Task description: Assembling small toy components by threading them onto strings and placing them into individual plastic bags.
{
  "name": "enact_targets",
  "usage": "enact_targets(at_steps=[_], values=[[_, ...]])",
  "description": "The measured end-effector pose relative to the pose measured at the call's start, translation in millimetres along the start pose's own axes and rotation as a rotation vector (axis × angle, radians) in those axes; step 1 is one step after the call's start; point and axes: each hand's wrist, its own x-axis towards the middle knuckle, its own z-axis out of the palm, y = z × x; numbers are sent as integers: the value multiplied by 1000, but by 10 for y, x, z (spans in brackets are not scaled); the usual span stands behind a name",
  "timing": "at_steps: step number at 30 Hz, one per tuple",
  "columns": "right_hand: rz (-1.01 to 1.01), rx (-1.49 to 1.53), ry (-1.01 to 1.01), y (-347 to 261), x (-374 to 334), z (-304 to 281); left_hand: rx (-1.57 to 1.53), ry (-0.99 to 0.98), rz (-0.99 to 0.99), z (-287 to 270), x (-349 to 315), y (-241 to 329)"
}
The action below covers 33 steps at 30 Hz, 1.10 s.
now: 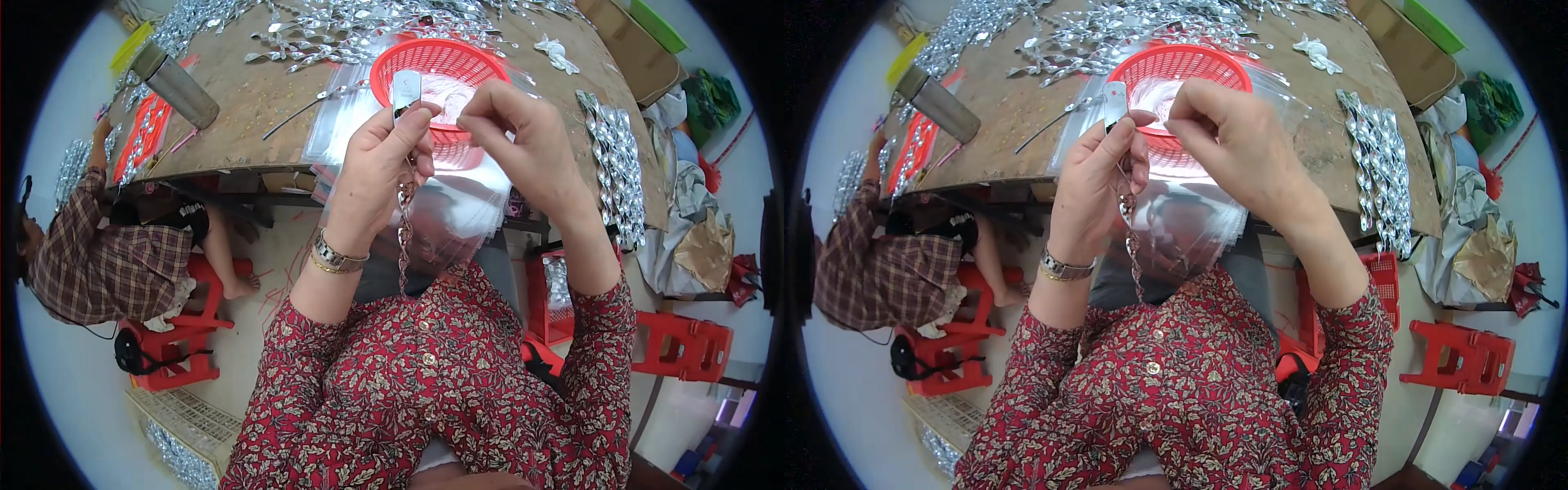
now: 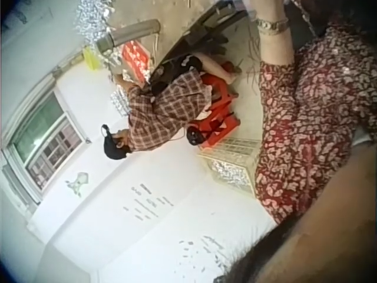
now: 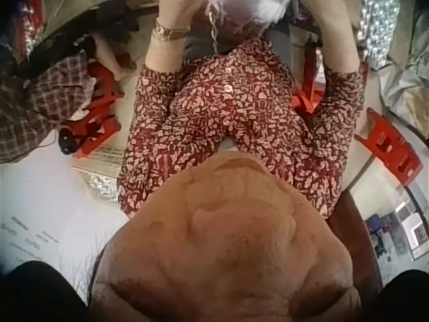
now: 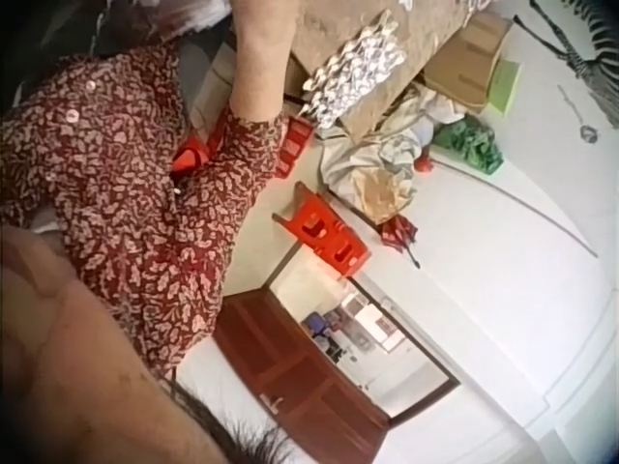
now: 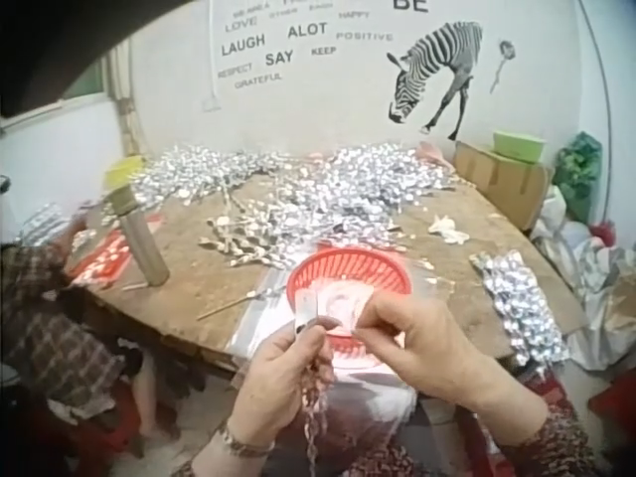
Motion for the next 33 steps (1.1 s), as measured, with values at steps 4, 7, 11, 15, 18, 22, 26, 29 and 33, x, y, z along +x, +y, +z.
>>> enact_targets(at_steps=[4, 7, 11, 15, 18, 22, 26, 29, 33], values=[[-8, -16, -2, 14, -132, 68, -13, -34, -21, 25, -33, 19], [-28, -51, -8, 16, -215, 80, 20, -8, -24, 48, -43, 13], [-2, -30, 1, 67, -319, 131, 8, 13, -31, 84, -66, 1], [84, 78, 1, 104, -406, 179, 3, 23, -16, 111, -79, -18], [164, 188, 9, 89, -462, 203, 14, 27, -19, 122, -86, -41], [224, 274, 64, 82, -502, 243, 18, 0, -18, 127, -99, -94], [227, 270, 122, 81, -520, 227, 80, 0, -29, 177, -147, -111], [209, 176, 149, 57, -540, 207, 146, -10, -37, 184, -166, -120], [161, 43, 169, 37, -609, 168, 174, -19, -24, 174, -163, -180]])
